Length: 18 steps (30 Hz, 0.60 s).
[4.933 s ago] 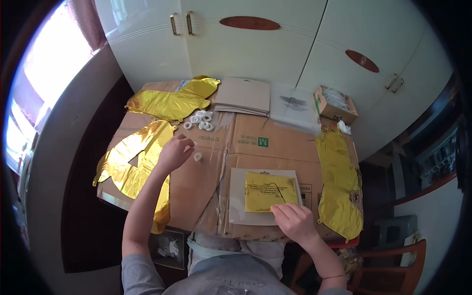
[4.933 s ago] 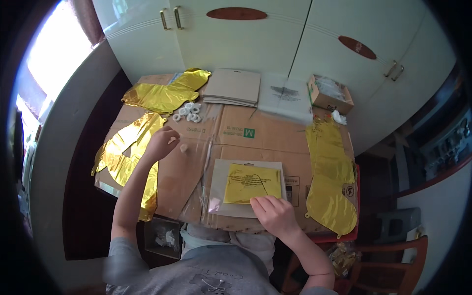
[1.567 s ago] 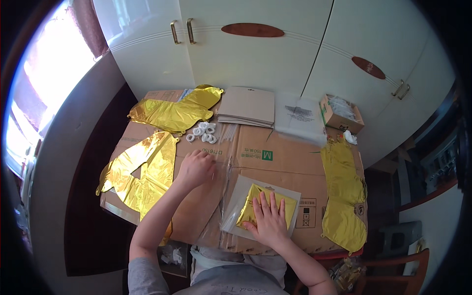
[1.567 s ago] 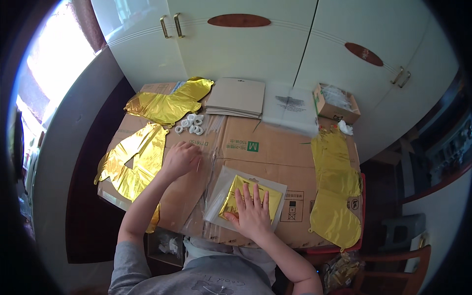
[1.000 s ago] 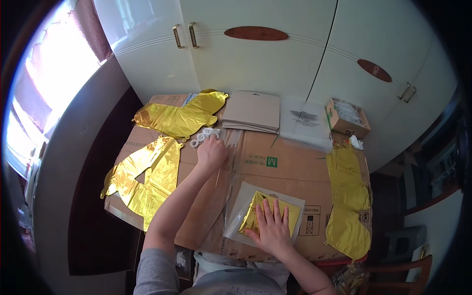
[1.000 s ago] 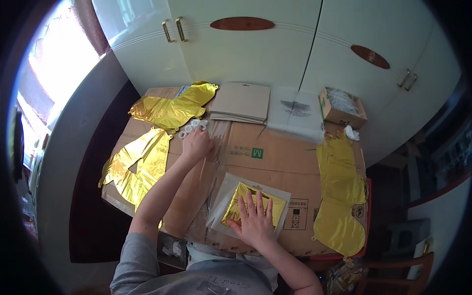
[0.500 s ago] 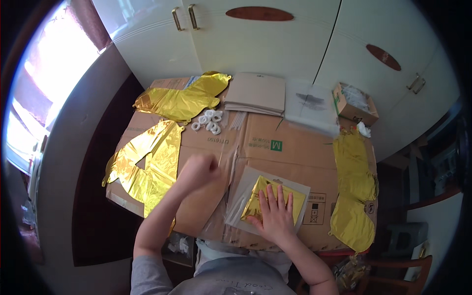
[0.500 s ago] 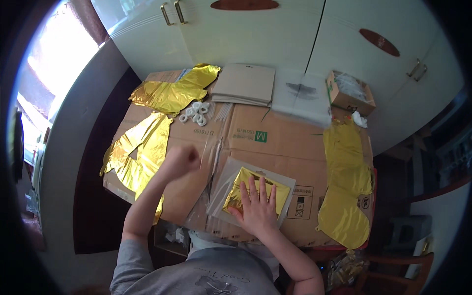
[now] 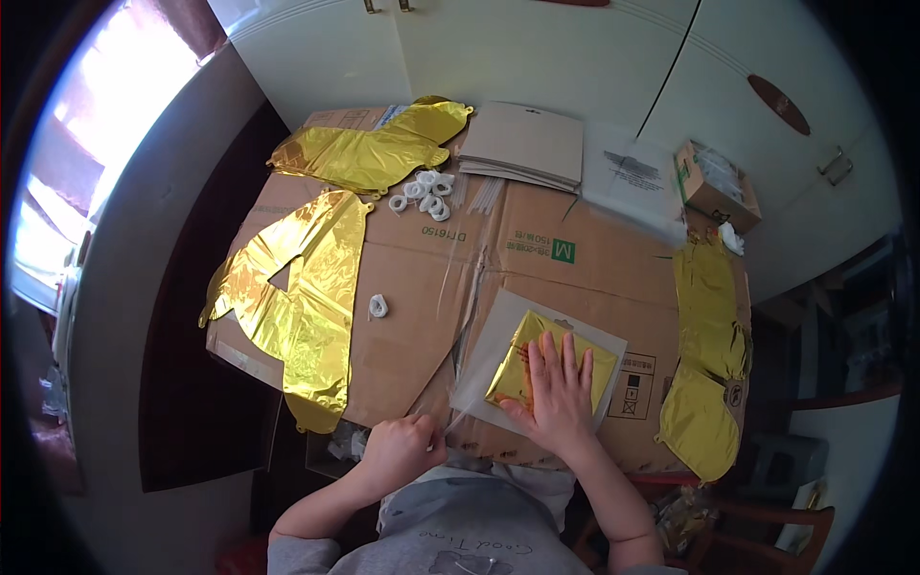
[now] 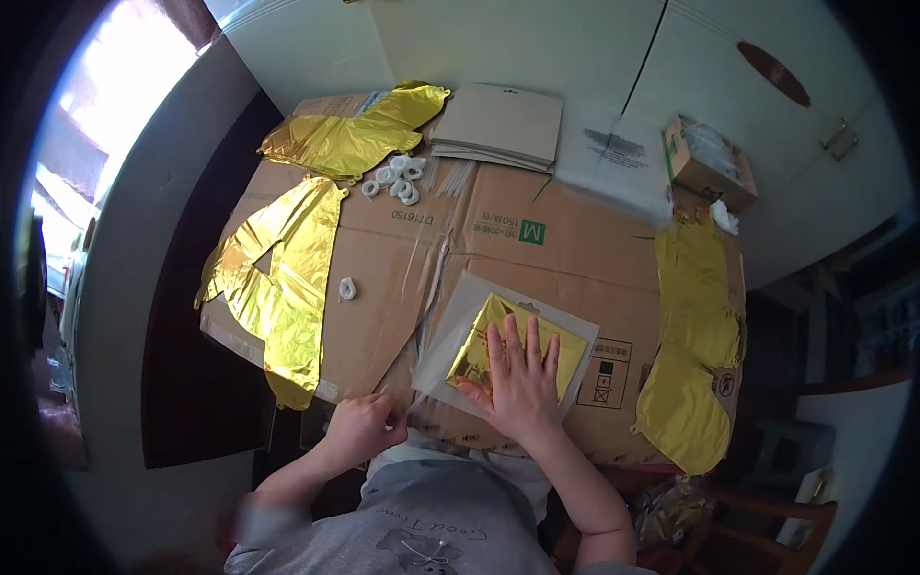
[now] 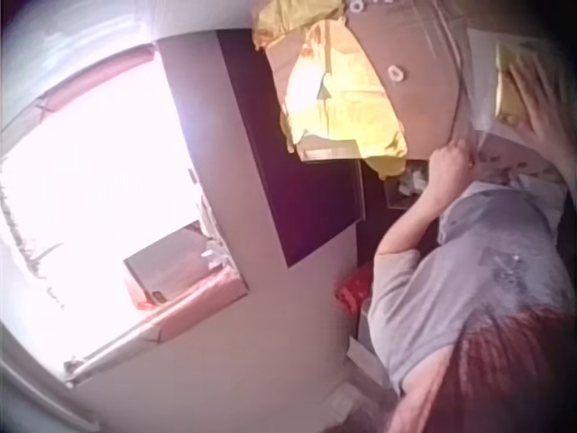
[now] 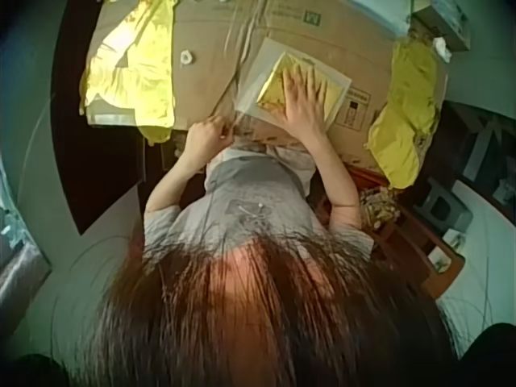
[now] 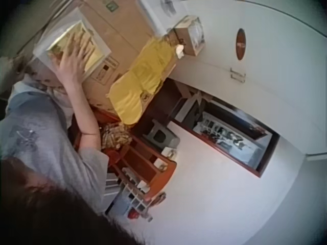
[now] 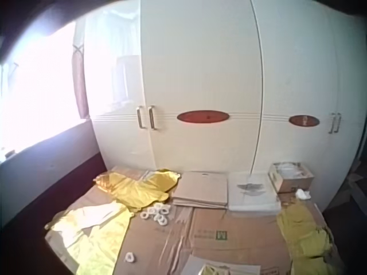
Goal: Packaging gold foil decorations by folding them and inserting them into plastic sleeves with cardboard inserts.
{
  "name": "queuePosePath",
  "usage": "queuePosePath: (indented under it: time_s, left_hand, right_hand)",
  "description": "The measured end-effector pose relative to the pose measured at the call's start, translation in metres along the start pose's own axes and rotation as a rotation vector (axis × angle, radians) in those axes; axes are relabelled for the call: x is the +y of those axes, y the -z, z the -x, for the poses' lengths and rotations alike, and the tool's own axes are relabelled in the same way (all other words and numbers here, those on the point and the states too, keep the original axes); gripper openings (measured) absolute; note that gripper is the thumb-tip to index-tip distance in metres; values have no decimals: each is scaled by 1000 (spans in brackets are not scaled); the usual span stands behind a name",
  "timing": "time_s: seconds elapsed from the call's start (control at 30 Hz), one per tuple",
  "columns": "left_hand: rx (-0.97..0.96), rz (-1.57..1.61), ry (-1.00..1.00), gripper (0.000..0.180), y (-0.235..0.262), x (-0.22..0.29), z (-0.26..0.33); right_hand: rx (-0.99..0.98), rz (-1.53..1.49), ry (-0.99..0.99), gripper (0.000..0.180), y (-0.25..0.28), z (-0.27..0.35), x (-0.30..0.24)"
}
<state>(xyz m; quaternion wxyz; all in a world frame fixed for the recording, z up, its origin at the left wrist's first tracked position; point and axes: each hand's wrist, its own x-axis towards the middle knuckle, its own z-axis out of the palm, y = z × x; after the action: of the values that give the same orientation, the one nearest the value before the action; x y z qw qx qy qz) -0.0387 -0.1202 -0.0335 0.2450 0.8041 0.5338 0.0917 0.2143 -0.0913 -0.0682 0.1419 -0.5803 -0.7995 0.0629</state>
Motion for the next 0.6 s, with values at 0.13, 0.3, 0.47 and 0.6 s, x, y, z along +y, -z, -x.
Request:
queuePosePath:
  time_s: [0.13, 0.3, 0.47, 0.6]
  left_hand:
    - [231, -162, -6, 18, -5, 15, -15]
    - [352, -258, 30, 18, -32, 19, -24]
    - [392, -82, -31, 17, -32, 22, -23]
    - [365, -51, -84, 14, -30, 16, -17]
  right_hand:
    - [-16, 29, 4, 79, 1, -1, -2]
    - [-27, 98, 25, 69, 0, -2, -5]
    - [-24, 89, 20, 66, -1, -2, -5]
    - [-33, 78, 21, 67, 0, -2, -5]
